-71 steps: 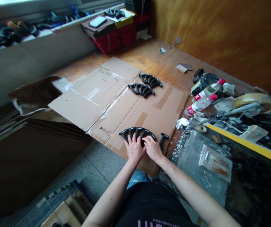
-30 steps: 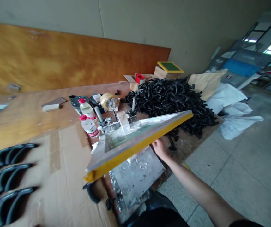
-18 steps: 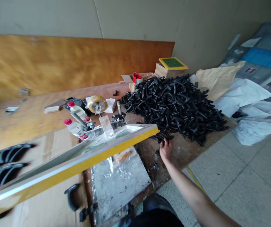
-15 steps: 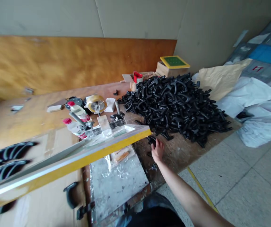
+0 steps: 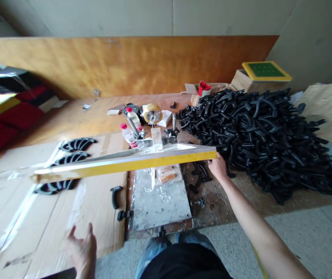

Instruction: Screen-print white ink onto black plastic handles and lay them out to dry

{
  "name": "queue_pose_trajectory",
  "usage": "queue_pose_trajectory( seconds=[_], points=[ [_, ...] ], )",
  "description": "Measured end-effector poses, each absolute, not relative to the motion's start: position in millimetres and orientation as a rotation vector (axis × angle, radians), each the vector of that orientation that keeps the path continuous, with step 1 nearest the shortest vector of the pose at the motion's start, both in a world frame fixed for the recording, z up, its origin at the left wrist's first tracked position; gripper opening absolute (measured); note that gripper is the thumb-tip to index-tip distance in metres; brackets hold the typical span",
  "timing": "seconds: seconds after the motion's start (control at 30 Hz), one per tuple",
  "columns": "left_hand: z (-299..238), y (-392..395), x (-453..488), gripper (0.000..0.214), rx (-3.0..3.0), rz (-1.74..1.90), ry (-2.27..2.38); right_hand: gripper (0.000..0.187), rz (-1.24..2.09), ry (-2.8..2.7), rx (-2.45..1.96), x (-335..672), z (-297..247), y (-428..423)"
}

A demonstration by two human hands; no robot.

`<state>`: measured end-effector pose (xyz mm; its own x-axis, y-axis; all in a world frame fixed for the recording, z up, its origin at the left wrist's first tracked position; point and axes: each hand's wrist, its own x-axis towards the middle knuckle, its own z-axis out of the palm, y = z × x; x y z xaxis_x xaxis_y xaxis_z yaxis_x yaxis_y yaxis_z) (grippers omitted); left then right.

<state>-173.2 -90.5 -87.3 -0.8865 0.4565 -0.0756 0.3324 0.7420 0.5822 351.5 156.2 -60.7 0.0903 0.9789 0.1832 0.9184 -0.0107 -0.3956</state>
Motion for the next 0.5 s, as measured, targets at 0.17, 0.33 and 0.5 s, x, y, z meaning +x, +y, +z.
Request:
queue_pose_trajectory(
  seconds=[0.17, 0.33, 0.5],
  points=[
    [-72, -49, -164, 0.071, 0.654, 1.217, 2.493, 0.021, 0.747, -1.862, -1.296, 257, -41, 133],
    [-49, -7, -143, 0.062, 0.79, 1.419, 2.254, 0.021, 0.683, -2.194, -1.02, 194, -55, 129],
    [-14, 22, -130, 0.054, 0.941, 1.564, 2.105, 0.024, 0.39, -2.42, -1.023, 184, -58, 128]
  ],
)
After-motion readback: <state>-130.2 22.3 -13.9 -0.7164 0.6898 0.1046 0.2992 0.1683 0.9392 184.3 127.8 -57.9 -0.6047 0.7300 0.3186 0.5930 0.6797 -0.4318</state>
